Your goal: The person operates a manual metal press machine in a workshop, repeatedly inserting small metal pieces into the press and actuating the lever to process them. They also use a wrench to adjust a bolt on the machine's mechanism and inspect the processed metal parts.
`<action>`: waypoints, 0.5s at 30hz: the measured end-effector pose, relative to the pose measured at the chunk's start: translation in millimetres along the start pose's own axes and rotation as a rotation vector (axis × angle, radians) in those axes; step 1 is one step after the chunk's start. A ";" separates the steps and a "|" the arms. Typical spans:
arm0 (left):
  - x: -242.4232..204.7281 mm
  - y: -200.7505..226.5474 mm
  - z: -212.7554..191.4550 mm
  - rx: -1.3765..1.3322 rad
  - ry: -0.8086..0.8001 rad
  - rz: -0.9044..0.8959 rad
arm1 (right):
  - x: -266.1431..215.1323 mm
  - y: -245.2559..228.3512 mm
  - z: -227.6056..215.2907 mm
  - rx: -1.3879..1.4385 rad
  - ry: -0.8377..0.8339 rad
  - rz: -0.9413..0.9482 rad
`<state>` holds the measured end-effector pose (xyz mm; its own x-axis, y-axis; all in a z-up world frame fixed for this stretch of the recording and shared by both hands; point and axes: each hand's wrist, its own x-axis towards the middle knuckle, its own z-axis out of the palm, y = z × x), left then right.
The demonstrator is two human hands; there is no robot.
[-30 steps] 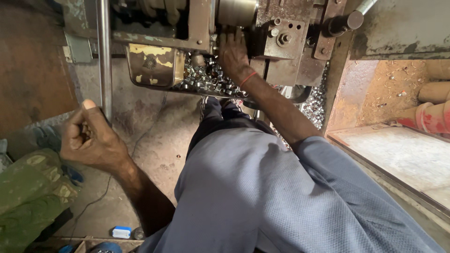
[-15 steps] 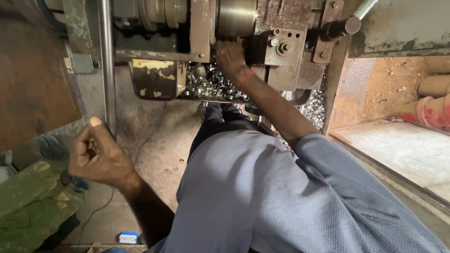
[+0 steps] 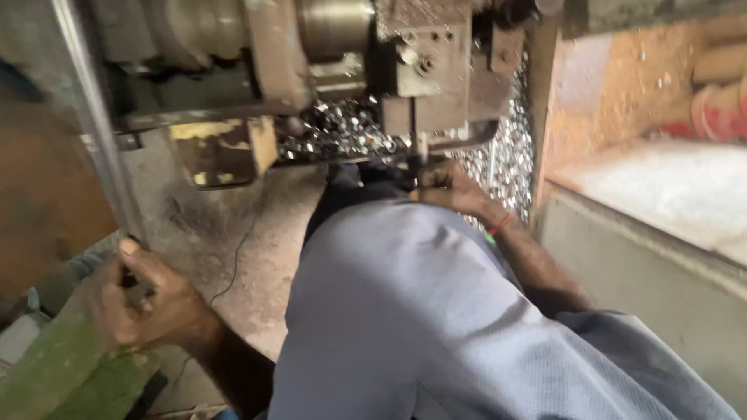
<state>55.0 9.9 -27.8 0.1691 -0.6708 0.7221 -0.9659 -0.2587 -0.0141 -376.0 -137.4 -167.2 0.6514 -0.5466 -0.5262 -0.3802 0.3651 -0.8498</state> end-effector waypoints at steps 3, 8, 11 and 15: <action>7.0 3.0 -11.3 0.120 -0.344 -0.420 | -31.7 56.0 -26.8 0.293 0.036 0.128; 37.3 32.8 -28.0 -0.229 -0.411 -0.373 | -41.7 107.0 -43.3 -0.011 0.401 0.516; 39.0 42.7 -27.1 -0.214 -0.481 -0.373 | -24.4 146.6 -58.4 -0.267 0.524 0.549; 29.8 29.9 -0.7 -0.130 -0.453 -0.301 | 19.8 211.4 -73.6 -0.415 0.790 0.017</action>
<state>31.0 -17.4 -6.2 0.4811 -0.8197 0.3110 -0.8732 -0.4164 0.2532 -491.7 -126.5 -359.5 0.0588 -0.9595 -0.2754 -0.6930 0.1593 -0.7031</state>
